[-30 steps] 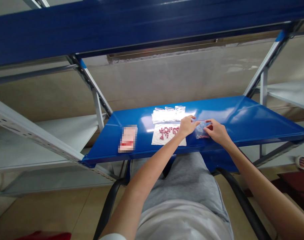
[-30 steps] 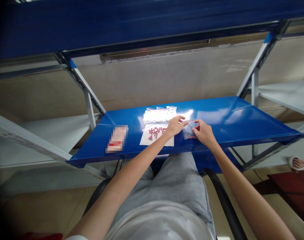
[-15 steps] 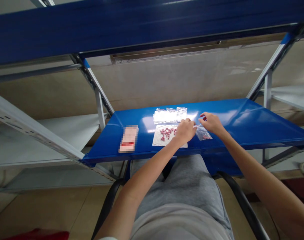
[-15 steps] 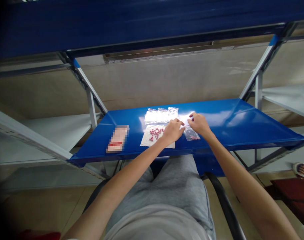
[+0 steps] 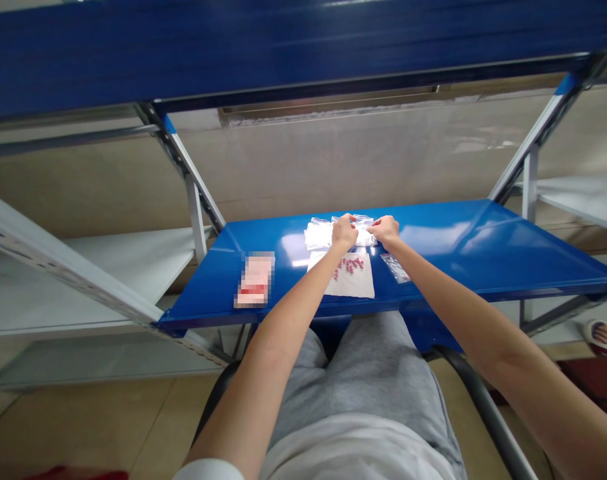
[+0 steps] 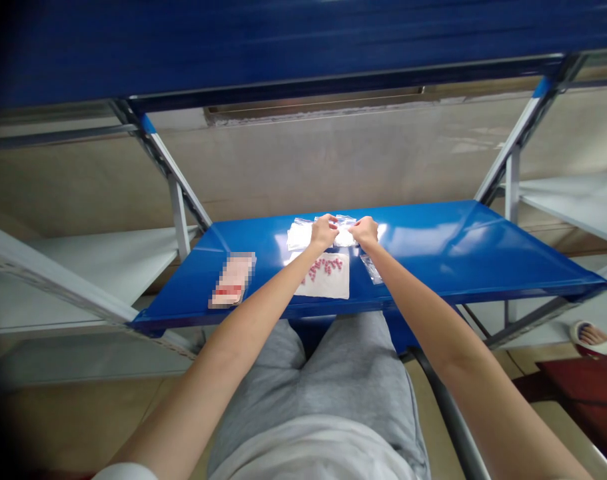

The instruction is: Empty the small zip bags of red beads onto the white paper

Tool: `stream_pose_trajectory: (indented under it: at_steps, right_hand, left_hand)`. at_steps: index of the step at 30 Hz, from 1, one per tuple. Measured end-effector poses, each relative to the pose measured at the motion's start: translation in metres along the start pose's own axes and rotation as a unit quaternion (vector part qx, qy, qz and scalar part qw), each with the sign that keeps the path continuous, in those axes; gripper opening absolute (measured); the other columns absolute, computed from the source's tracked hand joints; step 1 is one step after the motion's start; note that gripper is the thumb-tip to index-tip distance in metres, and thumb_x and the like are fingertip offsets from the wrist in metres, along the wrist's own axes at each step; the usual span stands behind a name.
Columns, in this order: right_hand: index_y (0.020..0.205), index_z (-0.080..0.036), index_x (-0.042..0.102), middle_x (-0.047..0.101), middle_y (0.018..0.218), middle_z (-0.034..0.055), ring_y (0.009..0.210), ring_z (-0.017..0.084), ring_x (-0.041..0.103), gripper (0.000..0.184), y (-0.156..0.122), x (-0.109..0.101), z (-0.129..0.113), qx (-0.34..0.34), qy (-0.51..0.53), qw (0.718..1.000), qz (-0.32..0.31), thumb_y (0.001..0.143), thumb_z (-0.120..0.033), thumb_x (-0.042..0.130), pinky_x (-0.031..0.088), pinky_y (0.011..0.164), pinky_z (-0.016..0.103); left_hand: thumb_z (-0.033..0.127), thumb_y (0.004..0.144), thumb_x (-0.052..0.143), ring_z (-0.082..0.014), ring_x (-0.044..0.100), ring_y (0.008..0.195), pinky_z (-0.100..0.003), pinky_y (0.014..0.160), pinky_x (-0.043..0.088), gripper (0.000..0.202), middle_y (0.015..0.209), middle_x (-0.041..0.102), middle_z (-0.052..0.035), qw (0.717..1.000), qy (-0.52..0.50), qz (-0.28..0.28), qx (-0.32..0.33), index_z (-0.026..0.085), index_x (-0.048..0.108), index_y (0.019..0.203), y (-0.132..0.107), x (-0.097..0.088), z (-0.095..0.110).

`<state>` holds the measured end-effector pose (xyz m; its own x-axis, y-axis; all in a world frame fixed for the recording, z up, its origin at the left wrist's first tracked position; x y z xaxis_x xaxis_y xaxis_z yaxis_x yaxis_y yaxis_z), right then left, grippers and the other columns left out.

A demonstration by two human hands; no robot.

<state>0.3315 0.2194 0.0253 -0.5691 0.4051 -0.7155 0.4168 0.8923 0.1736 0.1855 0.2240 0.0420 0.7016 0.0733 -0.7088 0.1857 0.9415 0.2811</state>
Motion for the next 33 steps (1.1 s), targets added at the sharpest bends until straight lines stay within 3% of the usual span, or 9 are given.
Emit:
stream_pose_trajectory:
  at_steps: [5, 10, 14, 19, 22, 25, 28, 33]
  right_hand:
    - [0.076, -0.017, 0.065, 0.072, 0.084, 0.011, 0.08, 0.024, 0.068, 0.016, 0.004, 0.004, 0.006, 0.019, 0.029, 0.999, -0.006, 0.074, -0.027, 0.077, 0.052, 0.071, 0.031]
    - [0.1, -0.015, 0.064, 0.071, 0.097, 0.0133, 0.087, 0.025, 0.067, 0.036, 0.003, 0.003, 0.012, 0.027, 0.051, 0.998, 0.019, 0.07, -0.028, 0.079, 0.052, 0.072, 0.031]
    - [0.117, -0.015, 0.061, 0.07, 0.109, 0.0149, 0.088, 0.024, 0.066, 0.051, -0.001, -0.007, 0.011, 0.014, 0.077, 0.996, 0.042, 0.072, -0.033, 0.078, 0.051, 0.07, 0.03]
    - [0.125, -0.019, 0.062, 0.07, 0.088, 0.0059, 0.07, 0.019, 0.063, 0.055, -0.009, -0.031, 0.001, -0.048, 0.224, 0.973, 0.007, 0.076, -0.04, 0.073, 0.046, 0.055, 0.027]
    - [0.111, -0.018, 0.067, 0.069, 0.078, 0.0045, 0.064, 0.017, 0.064, 0.042, -0.025, -0.044, -0.009, -0.082, 0.307, 0.947, -0.048, 0.075, -0.04, 0.073, 0.04, 0.047, 0.023]
    - [0.099, -0.019, 0.065, 0.07, 0.073, 0.0038, 0.061, 0.016, 0.066, 0.035, -0.053, -0.053, -0.023, -0.097, 0.345, 0.932, -0.063, 0.073, -0.038, 0.078, 0.039, 0.045, 0.02]
    - [0.087, -0.019, 0.06, 0.072, 0.074, 0.005, 0.062, 0.017, 0.071, 0.031, -0.085, -0.053, -0.041, -0.106, 0.352, 0.924, -0.102, 0.074, -0.04, 0.08, 0.042, 0.045, 0.019]
    - [0.082, -0.019, 0.061, 0.071, 0.074, 0.0048, 0.056, 0.015, 0.064, 0.035, -0.125, -0.042, -0.063, -0.161, 0.333, 0.916, -0.157, 0.078, -0.05, 0.078, 0.045, 0.044, 0.022]
  left_hand:
    - [-0.004, 0.079, 0.058, -0.0195, 0.07, 0.091, -0.028, 0.08, 0.053, 0.042, 0.102, 0.076, -0.0084, 0.999, -0.029, -0.006, 0.031, 0.017, 0.068, 0.114, -0.003, 0.004, 0.002]
    - [-0.008, 0.077, 0.054, -0.0203, 0.069, 0.09, -0.032, 0.086, 0.053, 0.044, 0.097, 0.075, -0.0093, 0.998, -0.041, 0.014, 0.054, 0.015, 0.069, 0.111, -0.007, 0.008, 0.008]
    - [-0.011, 0.077, 0.05, -0.0198, 0.067, 0.096, -0.033, 0.091, 0.053, 0.042, 0.106, 0.073, -0.0111, 0.996, -0.049, 0.052, 0.052, 0.015, 0.069, 0.104, -0.007, 0.001, 0.014]
    - [-0.005, 0.083, 0.057, -0.0168, 0.069, 0.089, -0.031, 0.087, 0.056, 0.031, 0.103, 0.074, -0.008, 0.987, -0.126, 0.08, 0.066, 0.018, 0.07, 0.099, -0.016, -0.026, 0.019]
    - [-0.003, 0.085, 0.058, -0.0151, 0.07, 0.088, -0.029, 0.084, 0.057, 0.029, 0.105, 0.074, -0.0049, 0.979, -0.165, 0.062, 0.1, 0.02, 0.071, 0.098, -0.035, -0.047, 0.015]
    - [0.002, 0.088, 0.058, -0.0154, 0.071, 0.09, -0.028, 0.082, 0.058, 0.027, 0.112, 0.074, -0.0057, 0.979, -0.158, 0.051, 0.115, 0.02, 0.07, 0.105, -0.065, -0.069, 0.006]
    - [0.018, 0.093, 0.063, -0.0196, 0.071, 0.101, -0.032, 0.085, 0.058, 0.032, 0.127, 0.07, -0.0105, 0.984, -0.112, 0.057, 0.127, 0.02, 0.064, 0.125, -0.096, -0.089, -0.002]
    - [0.05, 0.085, 0.076, -0.0365, 0.052, 0.136, -0.052, 0.109, 0.044, 0.078, 0.148, 0.055, -0.019, 0.98, 0.107, 0.092, 0.14, 0.02, 0.044, 0.15, -0.131, -0.11, -0.001]
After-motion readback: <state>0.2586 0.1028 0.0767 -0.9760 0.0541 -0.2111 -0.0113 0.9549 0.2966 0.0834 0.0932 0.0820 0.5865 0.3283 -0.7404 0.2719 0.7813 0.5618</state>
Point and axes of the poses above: each hand's wrist, its own y-axis towards the middle knuckle, its own x-axis out of the palm, z = x × y, the point moved 1 cm from there along y, towards the middle knuckle
